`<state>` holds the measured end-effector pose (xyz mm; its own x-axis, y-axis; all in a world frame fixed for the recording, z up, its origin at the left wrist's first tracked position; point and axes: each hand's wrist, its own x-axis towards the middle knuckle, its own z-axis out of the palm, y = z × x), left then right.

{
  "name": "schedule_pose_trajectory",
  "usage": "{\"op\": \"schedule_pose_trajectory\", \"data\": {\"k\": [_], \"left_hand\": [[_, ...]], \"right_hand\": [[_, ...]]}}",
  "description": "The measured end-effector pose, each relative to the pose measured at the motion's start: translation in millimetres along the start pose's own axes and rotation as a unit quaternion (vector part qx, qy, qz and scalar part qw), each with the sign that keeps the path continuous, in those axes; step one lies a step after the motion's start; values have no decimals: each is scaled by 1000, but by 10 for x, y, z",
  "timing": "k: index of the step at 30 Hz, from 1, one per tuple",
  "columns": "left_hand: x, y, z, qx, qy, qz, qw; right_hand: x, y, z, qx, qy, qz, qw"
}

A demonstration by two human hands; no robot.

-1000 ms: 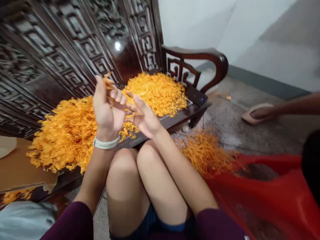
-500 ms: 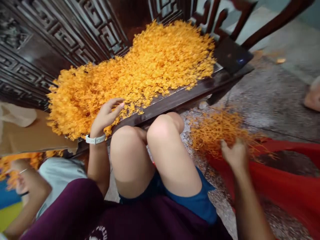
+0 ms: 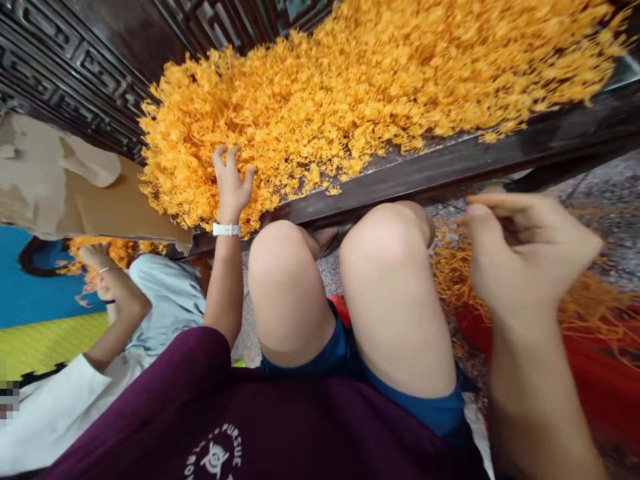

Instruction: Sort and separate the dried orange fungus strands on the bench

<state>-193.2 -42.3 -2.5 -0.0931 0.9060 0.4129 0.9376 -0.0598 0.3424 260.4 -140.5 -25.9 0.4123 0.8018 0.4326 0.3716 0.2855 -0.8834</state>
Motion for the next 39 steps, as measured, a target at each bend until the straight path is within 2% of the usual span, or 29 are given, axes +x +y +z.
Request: {"op": "schedule_pose_trajectory", "data": {"k": [2,3,6,9,12,15,17,22,28,32,34,37,39], "left_hand": [[200,-118,129,-33,-10,4,999],[301,-161,199,-46,-9,-1,999],[592,-208,377,-52,-5,-24,998],[853,-174,417,-39,-24,-44,998],[1083,-137,328,-78,17,-43,996],[1237,-99,240,-99,53,-48,993],[1256,-45,220,-73,29,-65,995],[1134,173,224,36,-66,-126,989],[1103,332,246,57,-73,-148,985],[1059,372,288,63,-107,-152,981],[1081,412,274,28,-97,-170,980],[1211,505,171,-86,-54,-205,974],[1345,560,50,-133,-14,-185,974]], "right_hand": [[49,-423,259,10,-67,-35,997],[69,-618,371,-4,-111,-79,991],[109,-1063,612,1,-212,-165,963],[90,-1262,727,11,-321,-205,925],[17,-1271,777,15,-376,-204,904],[-42,-1204,784,32,-376,-172,910],[-51,-1159,764,37,-362,-149,919],[-17,-1094,676,48,-325,-119,937],[-2,-1030,622,65,-318,-114,939],[-24,-1017,597,73,-309,-102,943],[-36,-1019,581,81,-306,-101,943],[-36,-1016,555,89,-301,-98,944],[-19,-1007,539,83,-301,-94,945]]}}
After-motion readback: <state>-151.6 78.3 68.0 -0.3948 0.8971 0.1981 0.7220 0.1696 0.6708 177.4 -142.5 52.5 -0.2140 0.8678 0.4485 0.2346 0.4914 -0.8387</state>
